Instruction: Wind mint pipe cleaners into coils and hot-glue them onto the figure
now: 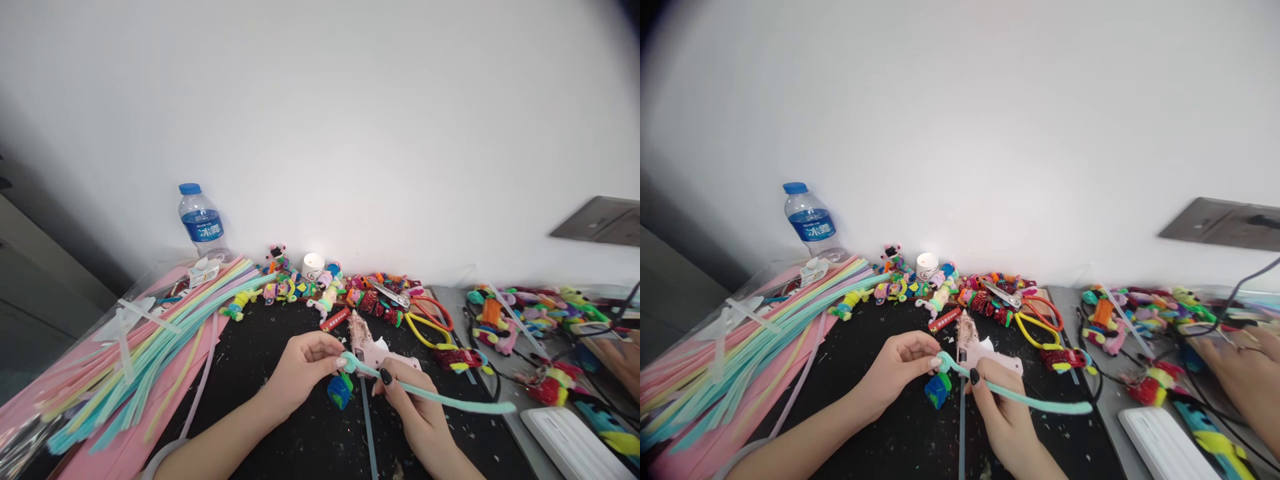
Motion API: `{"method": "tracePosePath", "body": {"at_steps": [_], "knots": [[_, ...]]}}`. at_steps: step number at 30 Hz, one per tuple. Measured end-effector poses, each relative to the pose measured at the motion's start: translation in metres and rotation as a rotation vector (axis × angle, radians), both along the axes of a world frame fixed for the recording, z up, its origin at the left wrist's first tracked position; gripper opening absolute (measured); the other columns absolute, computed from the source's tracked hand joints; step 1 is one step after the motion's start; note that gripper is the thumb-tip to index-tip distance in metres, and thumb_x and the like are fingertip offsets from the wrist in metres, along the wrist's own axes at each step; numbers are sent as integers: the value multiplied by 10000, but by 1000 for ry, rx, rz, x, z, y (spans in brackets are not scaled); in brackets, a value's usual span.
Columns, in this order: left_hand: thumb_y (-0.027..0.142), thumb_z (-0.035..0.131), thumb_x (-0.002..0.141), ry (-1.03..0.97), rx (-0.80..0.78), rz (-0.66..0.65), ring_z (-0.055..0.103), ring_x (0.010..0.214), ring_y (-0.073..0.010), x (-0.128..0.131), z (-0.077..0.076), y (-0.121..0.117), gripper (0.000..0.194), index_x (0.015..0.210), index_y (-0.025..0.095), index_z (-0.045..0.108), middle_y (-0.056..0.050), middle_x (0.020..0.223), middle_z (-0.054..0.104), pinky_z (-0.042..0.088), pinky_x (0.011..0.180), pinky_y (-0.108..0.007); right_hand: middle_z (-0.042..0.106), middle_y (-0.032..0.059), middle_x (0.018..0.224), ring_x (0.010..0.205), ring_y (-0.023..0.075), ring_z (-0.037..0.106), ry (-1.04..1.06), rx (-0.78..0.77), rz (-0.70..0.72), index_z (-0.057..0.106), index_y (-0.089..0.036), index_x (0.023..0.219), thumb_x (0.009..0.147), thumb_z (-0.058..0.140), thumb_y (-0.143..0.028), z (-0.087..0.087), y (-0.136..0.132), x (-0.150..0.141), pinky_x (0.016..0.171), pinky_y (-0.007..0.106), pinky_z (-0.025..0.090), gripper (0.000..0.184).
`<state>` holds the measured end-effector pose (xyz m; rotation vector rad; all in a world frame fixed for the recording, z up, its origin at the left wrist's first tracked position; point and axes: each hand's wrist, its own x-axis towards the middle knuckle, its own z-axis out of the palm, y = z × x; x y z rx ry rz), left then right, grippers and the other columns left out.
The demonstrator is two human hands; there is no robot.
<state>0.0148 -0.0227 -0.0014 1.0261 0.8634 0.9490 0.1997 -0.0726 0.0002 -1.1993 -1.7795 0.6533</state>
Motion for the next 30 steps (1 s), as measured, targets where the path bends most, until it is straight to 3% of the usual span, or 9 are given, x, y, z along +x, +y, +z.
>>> {"method": "tracePosePath", "body": {"at_steps": [10,17,23,25,30], "knots": [[175,739,623,-28,-16,19,577,582,-111,1,3,0,178,744,119,620,-24,655,667,459,570,-224,420,-12,545,523,136,433,-99,-5,81,485,-170,577,925,330,-311,1,-1,-1,518,255,303,406],[195,729,644,-32,-24,40,563,576,-105,0,-2,1,201,771,129,587,-17,660,662,427,531,-205,511,4,641,617,149,489,-122,-60,179,513,-180,689,924,309,-229,6,-4,-5,597,266,345,316],[197,719,658,-22,-13,35,557,581,-108,-1,-3,3,208,802,131,583,-12,657,649,424,542,-213,521,35,785,670,175,465,-87,84,86,523,-197,932,886,382,-202,7,-2,-2,593,292,355,148],[195,720,657,-19,-11,28,550,573,-104,-1,-2,3,212,805,130,583,-12,656,646,422,539,-212,513,40,840,664,173,448,-38,129,17,508,-216,1020,866,433,-216,4,-3,-1,573,289,358,172],[198,727,647,-11,-12,-1,548,564,-103,-1,-1,2,229,807,127,580,-14,653,649,422,535,-212,511,31,847,699,178,497,196,-11,-86,465,-249,1102,851,512,-275,-3,-2,-1,562,272,410,257]]}}
